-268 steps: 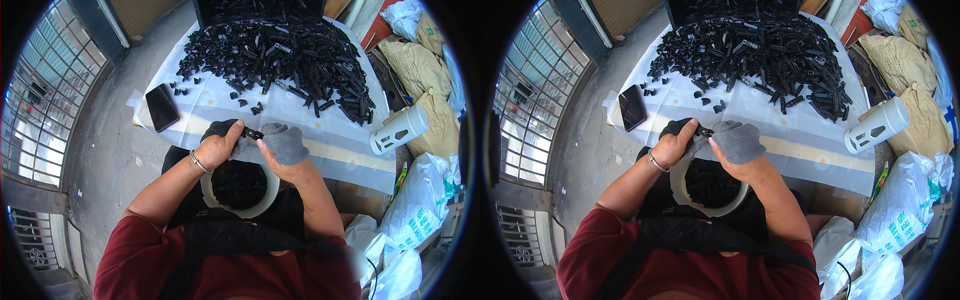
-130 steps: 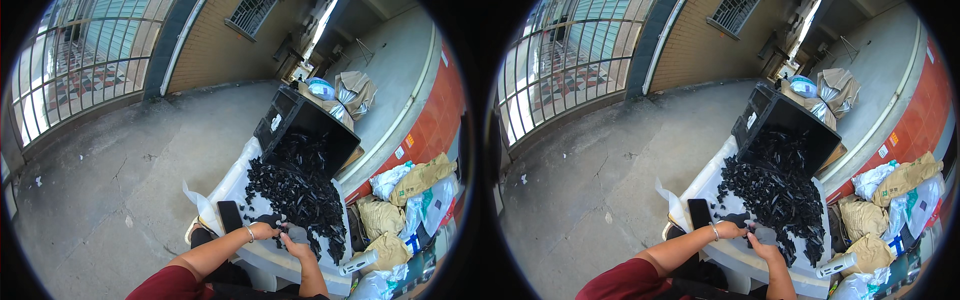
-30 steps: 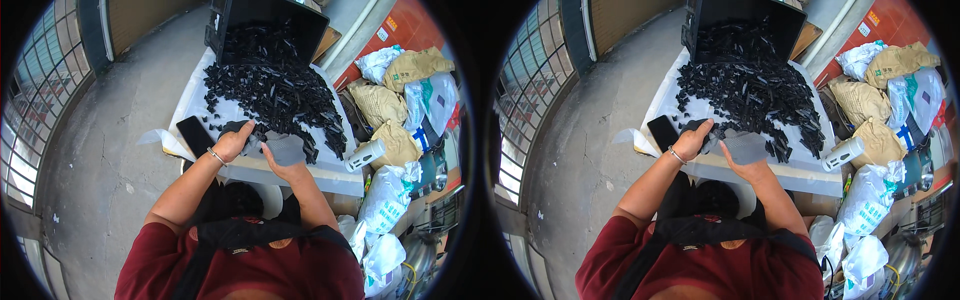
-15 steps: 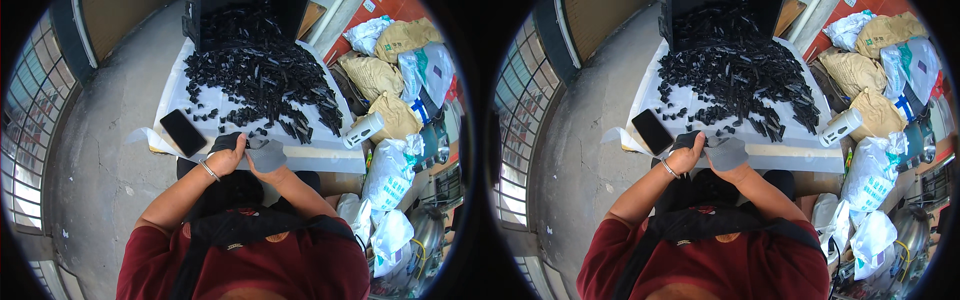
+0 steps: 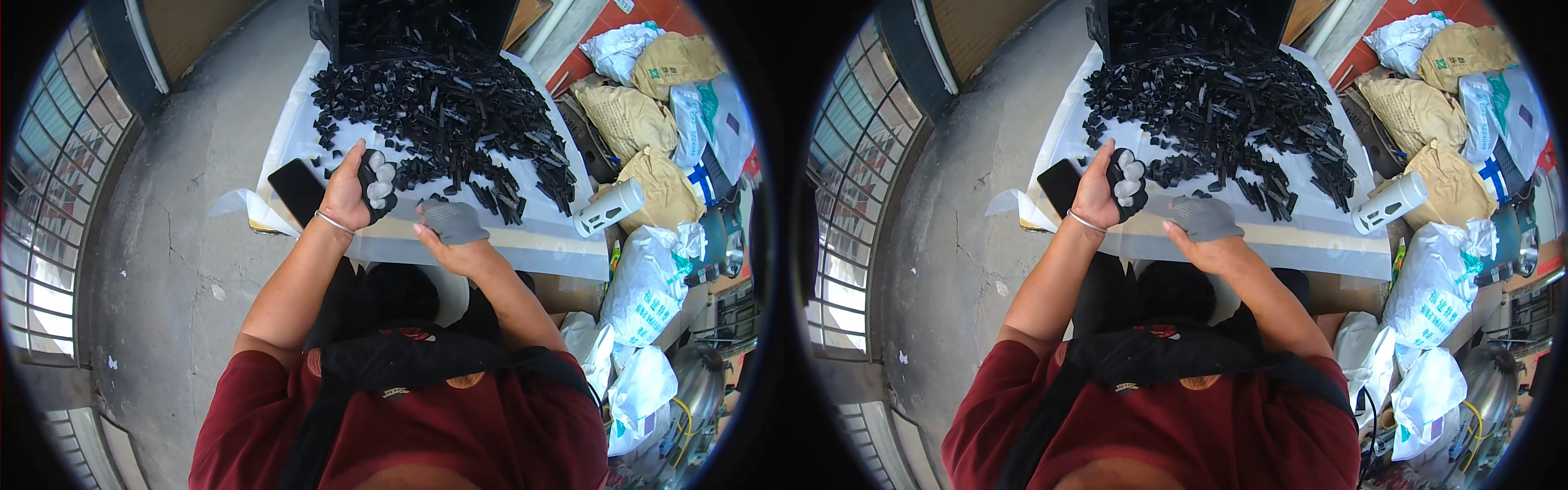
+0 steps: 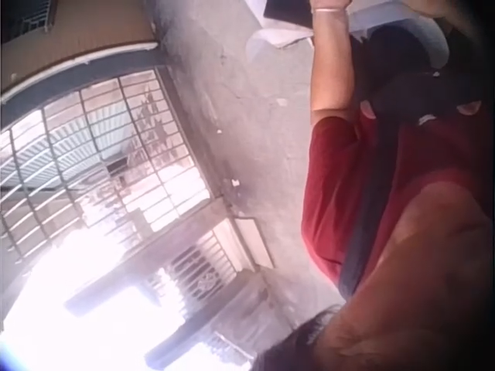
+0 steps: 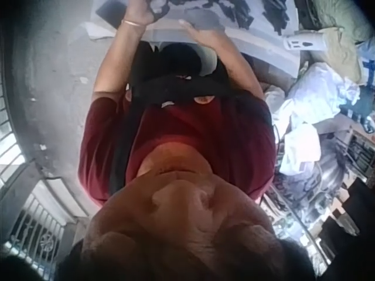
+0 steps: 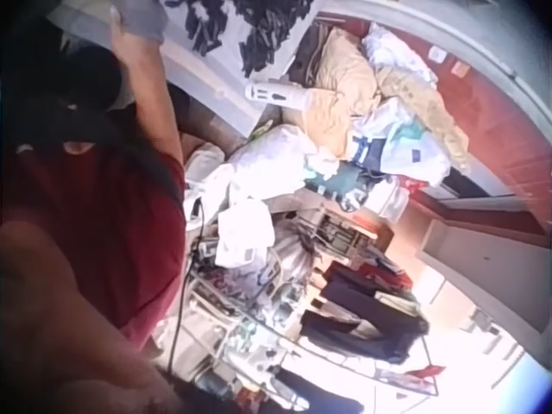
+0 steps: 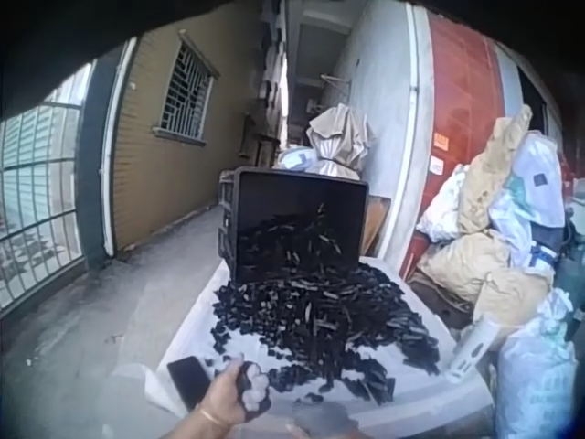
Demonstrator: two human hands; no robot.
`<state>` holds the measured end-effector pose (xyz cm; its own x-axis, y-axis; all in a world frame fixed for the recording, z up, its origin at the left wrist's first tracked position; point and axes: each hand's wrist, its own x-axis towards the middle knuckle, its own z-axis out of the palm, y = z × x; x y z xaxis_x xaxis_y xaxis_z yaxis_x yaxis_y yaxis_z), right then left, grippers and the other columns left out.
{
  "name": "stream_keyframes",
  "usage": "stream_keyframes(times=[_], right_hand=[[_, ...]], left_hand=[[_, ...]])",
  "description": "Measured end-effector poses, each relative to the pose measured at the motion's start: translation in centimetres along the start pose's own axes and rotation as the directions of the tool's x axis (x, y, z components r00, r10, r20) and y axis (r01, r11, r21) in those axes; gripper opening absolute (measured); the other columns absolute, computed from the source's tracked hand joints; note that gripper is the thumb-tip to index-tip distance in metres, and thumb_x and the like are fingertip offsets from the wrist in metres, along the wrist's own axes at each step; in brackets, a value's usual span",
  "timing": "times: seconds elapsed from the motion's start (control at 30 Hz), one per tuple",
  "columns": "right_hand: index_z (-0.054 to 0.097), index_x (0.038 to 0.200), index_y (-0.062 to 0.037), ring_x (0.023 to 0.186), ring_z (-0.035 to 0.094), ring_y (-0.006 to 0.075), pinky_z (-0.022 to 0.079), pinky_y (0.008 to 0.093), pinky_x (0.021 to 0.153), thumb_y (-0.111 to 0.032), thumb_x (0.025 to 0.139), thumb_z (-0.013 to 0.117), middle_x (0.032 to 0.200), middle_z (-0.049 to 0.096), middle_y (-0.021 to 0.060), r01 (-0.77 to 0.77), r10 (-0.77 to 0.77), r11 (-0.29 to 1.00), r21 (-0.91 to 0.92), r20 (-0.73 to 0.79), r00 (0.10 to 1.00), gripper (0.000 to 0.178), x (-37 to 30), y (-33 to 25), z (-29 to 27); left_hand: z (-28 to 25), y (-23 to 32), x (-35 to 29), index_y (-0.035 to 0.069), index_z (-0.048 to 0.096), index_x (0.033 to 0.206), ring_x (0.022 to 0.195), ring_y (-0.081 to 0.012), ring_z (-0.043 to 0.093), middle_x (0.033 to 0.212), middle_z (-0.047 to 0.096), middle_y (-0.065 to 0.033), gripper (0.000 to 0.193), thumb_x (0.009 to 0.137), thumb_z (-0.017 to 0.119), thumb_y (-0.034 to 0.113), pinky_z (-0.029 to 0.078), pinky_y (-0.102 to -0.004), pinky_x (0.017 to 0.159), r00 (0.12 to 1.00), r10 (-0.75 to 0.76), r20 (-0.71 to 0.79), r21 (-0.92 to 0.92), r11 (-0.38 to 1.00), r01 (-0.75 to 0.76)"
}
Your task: Sorting and inspecting small black plastic components from a large pile into a container on a table.
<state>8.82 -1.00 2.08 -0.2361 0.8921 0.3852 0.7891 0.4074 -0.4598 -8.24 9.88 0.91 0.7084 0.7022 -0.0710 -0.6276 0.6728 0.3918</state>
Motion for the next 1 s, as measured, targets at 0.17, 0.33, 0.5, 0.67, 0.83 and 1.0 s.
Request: stream_keyframes(times=[0.17,0.33,0.5,0.67,0.83,1.0], right_hand=[[0.060,0.091,-0.0035,0.081,0.056,0.0340,0.044,0.0425,0.072,-0.025,0.082,0.051,0.085,0.061,0.0161,-0.124,0.158,0.911,-0.394,0.057,0.986,0.025,1.4,3.2,-0.7],[0.056,0.105,-0.0102,0.094,0.056,0.0301,0.044,0.0402,0.081,-0.014,0.077,0.051,0.104,0.058,0.0132,-0.275,0.438,0.581,-0.766,0.010,0.899,0.028,4.1,7.6,-2.4],[0.062,0.086,-0.0117,0.089,0.059,0.0310,0.047,0.0396,0.076,-0.018,0.071,0.060,0.089,0.062,0.0126,-0.307,0.545,0.494,-0.813,0.016,0.838,0.017,3.5,9.9,-1.2],[0.059,0.081,-0.0056,0.084,0.058,0.0320,0.046,0.0400,0.073,-0.020,0.070,0.059,0.084,0.060,0.0151,-0.299,0.403,0.668,-0.681,-0.006,0.915,0.018,2.6,8.7,-2.0],[0.057,0.076,-0.0008,0.080,0.057,0.0330,0.045,0.0378,0.069,-0.021,0.069,0.060,0.081,0.059,0.0170,-0.398,0.371,0.840,-0.369,-0.143,0.917,0.022,-0.5,12.1,-1.6],[0.059,0.078,-0.0014,0.081,0.057,0.0334,0.045,0.0395,0.071,-0.022,0.070,0.056,0.084,0.059,0.0184,-0.185,0.426,0.770,-0.611,0.276,0.862,0.022,-1.1,9.1,-4.1]], left_hand=[[-1.3,-1.8,-0.2,0.005,0.058,0.092,0.065,-0.0226,0.057,0.074,0.058,-0.0111,0.028,0.085,0.050,0.031,0.045,-0.0329,0.058,0.874,0.461,0.154,0.984,0.004,-0.176],[-3.8,-6.9,2.5,0.006,0.058,0.101,0.077,-0.0327,0.058,0.090,0.058,-0.0180,0.026,0.081,0.049,0.021,0.047,-0.0402,0.069,0.775,0.331,0.538,0.762,-0.585,-0.279],[-3.8,-9.6,4.7,0.015,0.064,0.088,0.075,-0.0276,0.059,0.080,0.058,-0.0123,0.021,0.076,0.047,0.015,0.047,-0.0386,0.062,0.859,0.263,0.440,0.750,-0.633,-0.191],[-3.5,-9.1,3.3,0.021,0.067,0.090,0.080,-0.0259,0.060,0.084,0.061,-0.0113,0.026,0.078,0.045,0.015,0.048,-0.0374,0.067,0.871,0.293,0.393,0.833,-0.515,-0.202],[-3.7,-7.5,3.2,0.014,0.063,0.097,0.081,-0.0264,0.060,0.086,0.061,-0.0129,0.028,0.076,0.046,0.011,0.048,-0.0365,0.068,0.873,0.197,0.447,0.737,-0.634,-0.234],[-4.6,-6.7,4.0,0.007,0.051,0.115,0.088,-0.0307,0.059,0.099,0.059,-0.0185,0.039,0.076,0.048,0.011,0.047,-0.0378,0.075,0.904,0.170,0.392,0.793,-0.560,-0.239]])
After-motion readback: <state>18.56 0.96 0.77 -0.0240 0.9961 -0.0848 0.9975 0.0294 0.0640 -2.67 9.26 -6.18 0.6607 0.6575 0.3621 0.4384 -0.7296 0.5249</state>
